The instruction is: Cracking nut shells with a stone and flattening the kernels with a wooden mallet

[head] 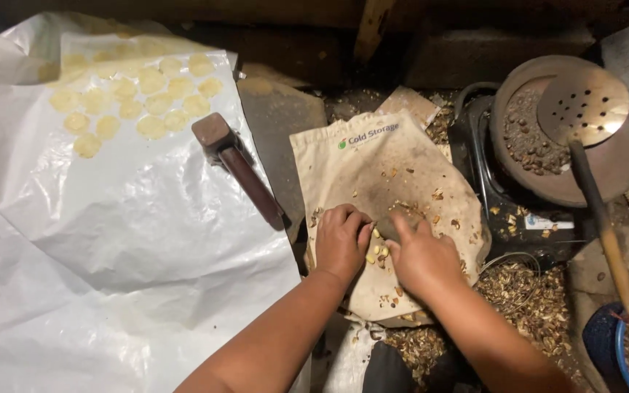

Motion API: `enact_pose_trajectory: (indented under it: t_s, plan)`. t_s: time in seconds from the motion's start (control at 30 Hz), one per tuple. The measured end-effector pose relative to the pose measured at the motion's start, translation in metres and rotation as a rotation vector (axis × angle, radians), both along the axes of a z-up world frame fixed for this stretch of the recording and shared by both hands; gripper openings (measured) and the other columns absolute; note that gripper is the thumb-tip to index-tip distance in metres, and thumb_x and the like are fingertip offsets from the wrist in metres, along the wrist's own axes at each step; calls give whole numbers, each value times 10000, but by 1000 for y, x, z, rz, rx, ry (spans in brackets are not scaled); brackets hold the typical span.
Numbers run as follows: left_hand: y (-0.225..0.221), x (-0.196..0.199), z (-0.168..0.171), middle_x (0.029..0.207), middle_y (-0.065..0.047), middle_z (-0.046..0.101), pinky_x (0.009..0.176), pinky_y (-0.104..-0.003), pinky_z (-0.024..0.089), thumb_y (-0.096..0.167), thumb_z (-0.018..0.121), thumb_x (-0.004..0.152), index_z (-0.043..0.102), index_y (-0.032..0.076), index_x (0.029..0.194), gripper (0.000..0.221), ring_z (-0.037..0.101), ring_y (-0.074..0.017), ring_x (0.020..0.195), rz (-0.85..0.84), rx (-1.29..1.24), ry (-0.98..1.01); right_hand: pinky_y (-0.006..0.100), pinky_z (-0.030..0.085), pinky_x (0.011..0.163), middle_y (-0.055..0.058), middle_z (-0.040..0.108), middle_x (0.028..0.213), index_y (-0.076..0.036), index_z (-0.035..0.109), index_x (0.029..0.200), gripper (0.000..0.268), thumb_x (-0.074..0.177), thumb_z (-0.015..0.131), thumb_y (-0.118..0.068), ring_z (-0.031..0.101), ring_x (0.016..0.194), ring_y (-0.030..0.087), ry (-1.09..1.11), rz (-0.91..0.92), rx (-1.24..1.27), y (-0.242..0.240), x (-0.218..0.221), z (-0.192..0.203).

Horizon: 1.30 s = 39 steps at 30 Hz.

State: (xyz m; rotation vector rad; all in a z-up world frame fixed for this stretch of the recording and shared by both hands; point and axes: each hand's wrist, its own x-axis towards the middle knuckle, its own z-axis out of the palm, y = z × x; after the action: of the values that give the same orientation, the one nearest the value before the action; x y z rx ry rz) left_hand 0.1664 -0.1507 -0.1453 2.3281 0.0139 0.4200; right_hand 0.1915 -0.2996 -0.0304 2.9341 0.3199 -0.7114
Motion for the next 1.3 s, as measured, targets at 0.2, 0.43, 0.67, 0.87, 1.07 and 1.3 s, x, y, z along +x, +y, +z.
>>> enact_pose_trajectory:
  t_s: [0.2,0.43,0.67,0.87,1.07,1.3]
  plan:
    - [23,-40,24,1174,-105,570,926,-459,465,318,661,958,585,181,1353,425,569,-342,1122,-14,68,14,528,435,995,161,587,1264,-332,387,1485,505,995,479,-415,701,1079,439,-41,131,180,12,6,-7]
    - [31,-25,10,1127,-81,643,961,-406,518,124,660,984,680,166,1263,283,630,-309,1107,-119,-17,-88,566,420,1058,256,581,1338,-212,343,1510,557,1015,485,-423,607,1248,473,40,-88,281,8,25,8]
    - [26,-8,16,1089,-43,648,1062,-436,488,189,689,976,706,153,1121,150,632,-282,1108,-76,-92,-51,559,452,1002,211,623,1230,-262,395,1491,520,1001,489,-409,694,1104,433,0,103,92,13,16,13]
    - [11,8,-4,1084,-5,602,987,-428,485,401,746,893,708,269,999,173,584,-270,1074,-56,-19,76,510,471,968,167,623,1220,-328,319,1502,561,977,493,-427,721,1070,403,61,44,35,-3,11,12]
    - [25,-12,32,1249,-121,557,1047,-463,437,267,606,984,606,136,1304,345,548,-343,1182,-124,21,99,493,459,959,191,636,1123,-250,453,1467,510,968,537,-319,696,1065,412,-151,133,288,6,2,-1]
    - [38,-8,14,1126,-81,602,1014,-421,519,173,661,998,650,143,1242,247,615,-314,1136,-168,-28,-1,612,470,1026,284,611,1292,-197,364,1488,538,1006,502,-394,635,1182,514,118,-227,323,15,15,22]
